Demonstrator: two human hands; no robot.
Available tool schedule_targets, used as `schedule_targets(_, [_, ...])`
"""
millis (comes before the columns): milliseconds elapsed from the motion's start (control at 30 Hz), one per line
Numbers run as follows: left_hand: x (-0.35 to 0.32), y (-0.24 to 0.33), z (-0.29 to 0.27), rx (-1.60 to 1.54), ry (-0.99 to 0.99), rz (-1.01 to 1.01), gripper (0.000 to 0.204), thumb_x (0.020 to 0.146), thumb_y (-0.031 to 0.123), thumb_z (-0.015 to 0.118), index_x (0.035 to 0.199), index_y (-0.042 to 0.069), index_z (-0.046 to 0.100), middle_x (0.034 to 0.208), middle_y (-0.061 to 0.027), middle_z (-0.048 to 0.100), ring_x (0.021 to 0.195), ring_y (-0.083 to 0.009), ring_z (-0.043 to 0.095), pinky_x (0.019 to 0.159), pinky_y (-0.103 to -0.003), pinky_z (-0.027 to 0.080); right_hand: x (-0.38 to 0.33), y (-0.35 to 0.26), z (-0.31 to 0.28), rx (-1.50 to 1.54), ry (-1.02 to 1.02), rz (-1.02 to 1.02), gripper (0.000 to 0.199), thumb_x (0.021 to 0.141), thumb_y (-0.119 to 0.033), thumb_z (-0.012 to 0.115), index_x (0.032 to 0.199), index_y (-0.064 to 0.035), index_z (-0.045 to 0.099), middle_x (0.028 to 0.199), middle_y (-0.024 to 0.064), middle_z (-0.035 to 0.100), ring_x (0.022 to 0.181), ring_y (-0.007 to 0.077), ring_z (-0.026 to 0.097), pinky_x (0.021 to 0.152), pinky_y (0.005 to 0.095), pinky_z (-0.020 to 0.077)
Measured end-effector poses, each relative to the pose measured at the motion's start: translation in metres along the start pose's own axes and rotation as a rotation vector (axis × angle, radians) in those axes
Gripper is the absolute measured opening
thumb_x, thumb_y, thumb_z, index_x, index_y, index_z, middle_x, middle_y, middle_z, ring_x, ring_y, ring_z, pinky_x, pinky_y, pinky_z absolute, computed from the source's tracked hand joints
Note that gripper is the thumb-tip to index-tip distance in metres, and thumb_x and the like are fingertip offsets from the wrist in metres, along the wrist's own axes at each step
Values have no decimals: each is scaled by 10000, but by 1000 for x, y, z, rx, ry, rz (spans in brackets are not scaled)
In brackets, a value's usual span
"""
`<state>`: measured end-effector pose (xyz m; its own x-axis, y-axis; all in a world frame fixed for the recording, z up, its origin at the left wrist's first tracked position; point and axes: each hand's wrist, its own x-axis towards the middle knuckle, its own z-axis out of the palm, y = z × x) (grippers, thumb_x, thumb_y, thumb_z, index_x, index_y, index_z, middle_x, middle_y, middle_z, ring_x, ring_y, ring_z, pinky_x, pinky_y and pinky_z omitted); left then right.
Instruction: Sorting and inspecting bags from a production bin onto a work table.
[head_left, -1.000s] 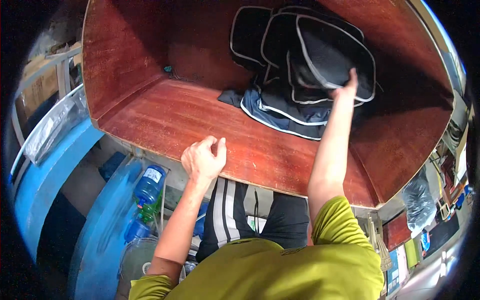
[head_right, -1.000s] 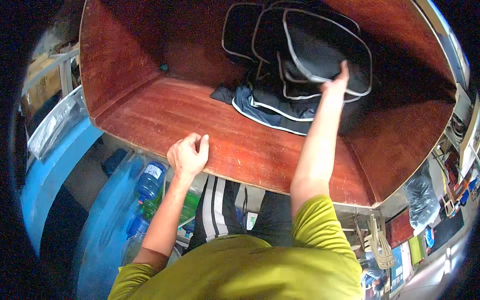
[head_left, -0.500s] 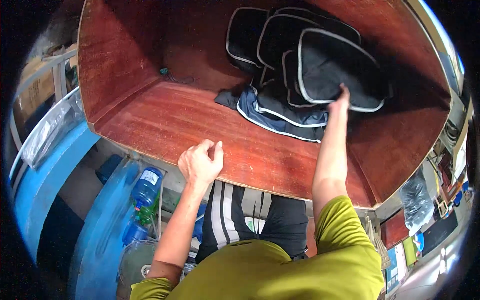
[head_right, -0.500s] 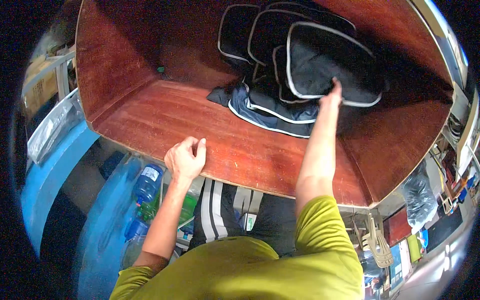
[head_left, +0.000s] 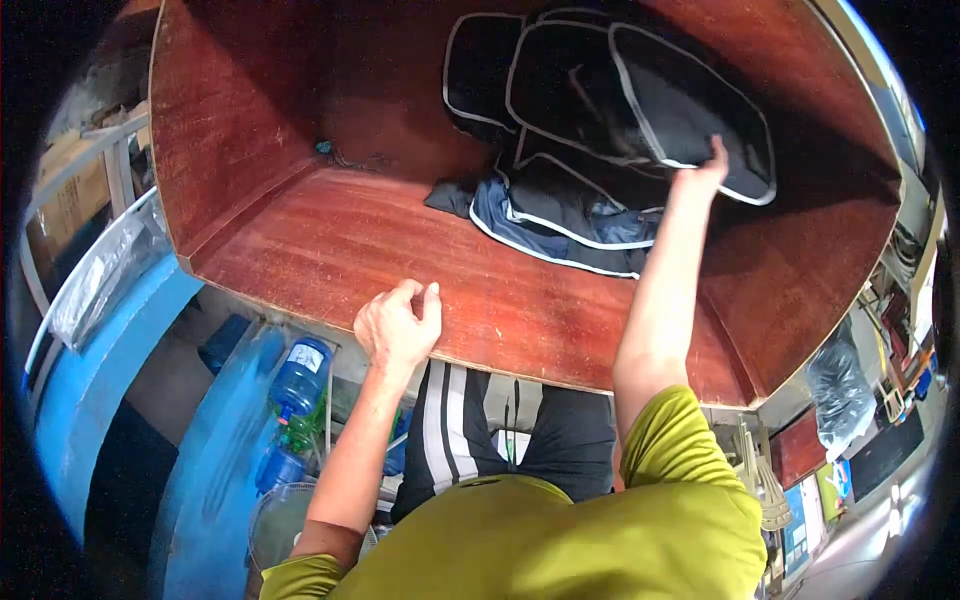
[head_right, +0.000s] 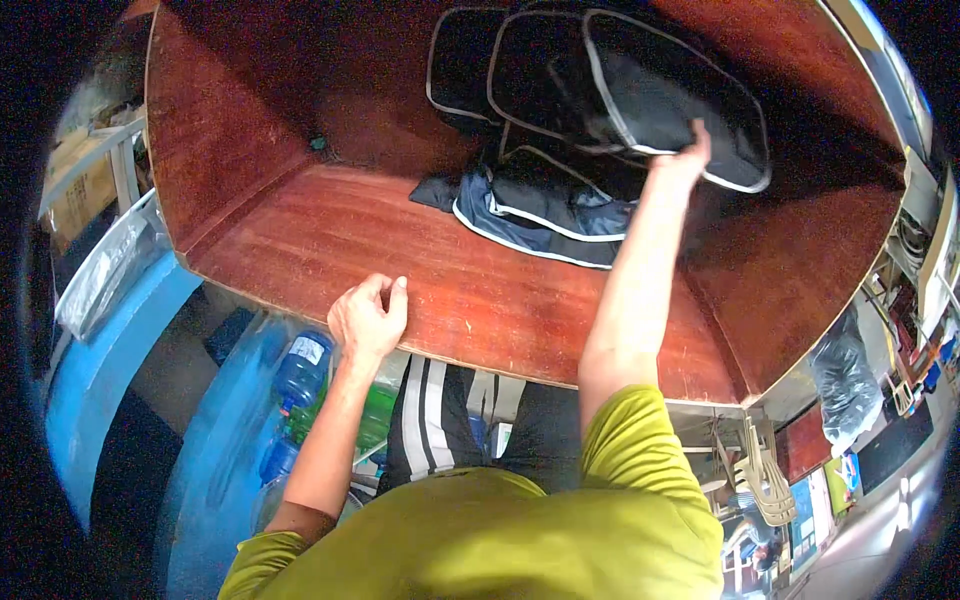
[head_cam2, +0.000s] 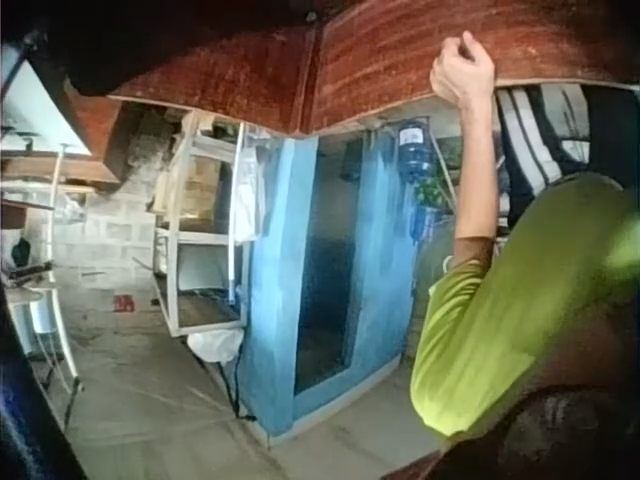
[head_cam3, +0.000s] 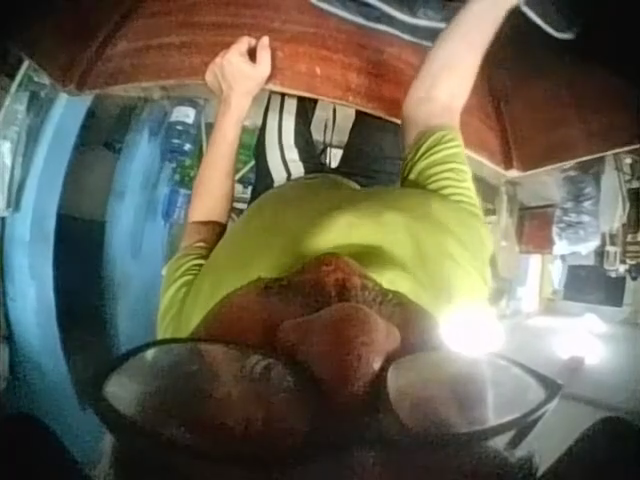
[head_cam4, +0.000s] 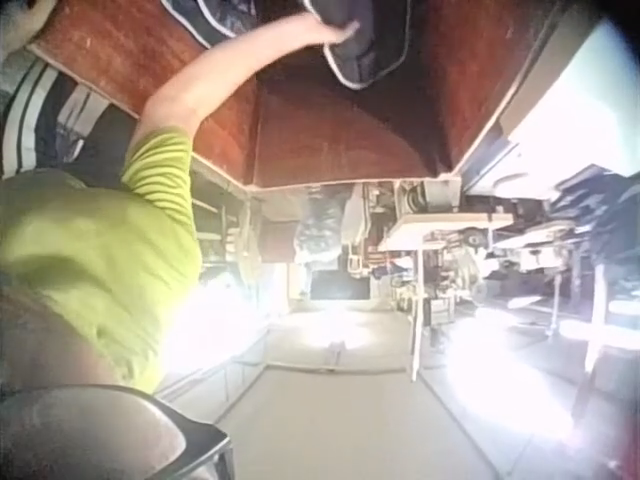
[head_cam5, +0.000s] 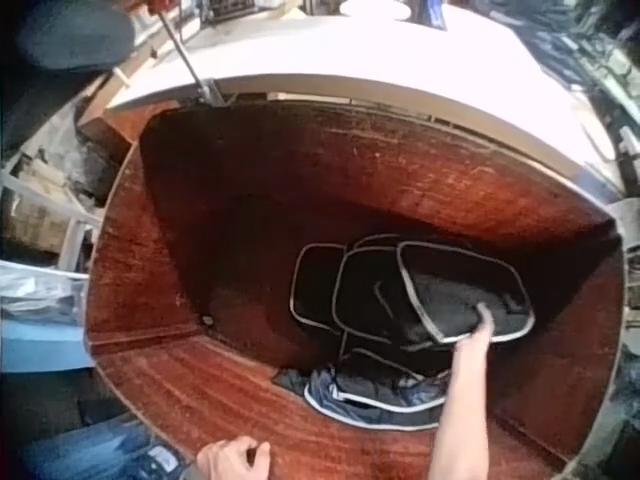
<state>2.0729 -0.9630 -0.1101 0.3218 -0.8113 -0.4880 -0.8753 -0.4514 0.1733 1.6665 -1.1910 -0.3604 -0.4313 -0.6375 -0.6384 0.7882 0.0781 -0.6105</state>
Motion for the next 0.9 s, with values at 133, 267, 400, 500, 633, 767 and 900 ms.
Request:
schedule_targets(133, [0, -2, 1, -3, 60, 48, 290, 879, 382, 702, 775, 112, 696, 547, -93, 587, 545, -317, 624, 527, -450, 451, -54, -95, 92, -31, -29, -228, 652, 926, -414, 502, 1420, 11, 495, 1432, 212, 546, 1300, 445, 532, 1085, 667, 410])
schedule_targets(267, [4, 4, -1, -12, -26, -16, 284, 862, 385, 693, 758, 121, 692, 639, -122, 665, 652, -345, 680, 605, -469, 511, -58, -125, 93, -119, -180, -377, 755, 917, -456, 513, 1504, 3, 390, 1509, 230, 460, 1364, 458, 463, 1116, 670, 371])
schedule_targets(400, [3, -1, -1, -54, 24, 28, 270, 868, 354, 719, 767, 105, 697, 536, -89, 579, 534, -306, 619, 524, -438, 449, -44, -26, 48, 135, -339, -211, 725, 891, -410, 630, 1467, -5, 455, 1486, 206, 496, 1365, 411, 472, 1158, 604, 356])
schedule_targets(500, [6, 1, 0, -27, 8, 45, 265, 862, 347, 724, 766, 101, 699, 540, -84, 581, 537, -297, 618, 527, -430, 450, -32, 85, -5, 8, 17, -2, 539, 894, -282, 664, 1363, -36, 567, 1396, 167, 584, 1266, 369, 562, 1129, 546, 411])
schedule_targets(633, [13, 7, 3, -51, 4, 69, 246, 852, 330, 722, 751, 110, 684, 595, -86, 624, 585, -306, 641, 574, -436, 483, 12, 159, -89, -42, 85, 386, 697, 874, -542, 704, 1389, -90, 572, 1420, 120, 583, 1318, 357, 535, 1126, 590, 388])
schedule_targets(767, [9, 1, -3, -24, -23, 16, 233, 849, 323, 714, 749, 117, 671, 650, -95, 667, 630, -324, 664, 623, -448, 516, 7, 171, -48, -101, 176, 579, 675, 845, -638, 680, 1299, -141, 631, 1333, 87, 636, 1232, 355, 581, 1053, 561, 451])
schedule_targets(900, [10, 6, -3, -45, -51, 18, 236, 850, 332, 714, 755, 119, 675, 655, -94, 671, 634, -323, 665, 630, -450, 518, 31, 134, -22, -62, 86, 380, 623, 902, -550, 586, 1353, -120, 594, 1364, 115, 622, 1257, 405, 558, 1064, 644, 385])
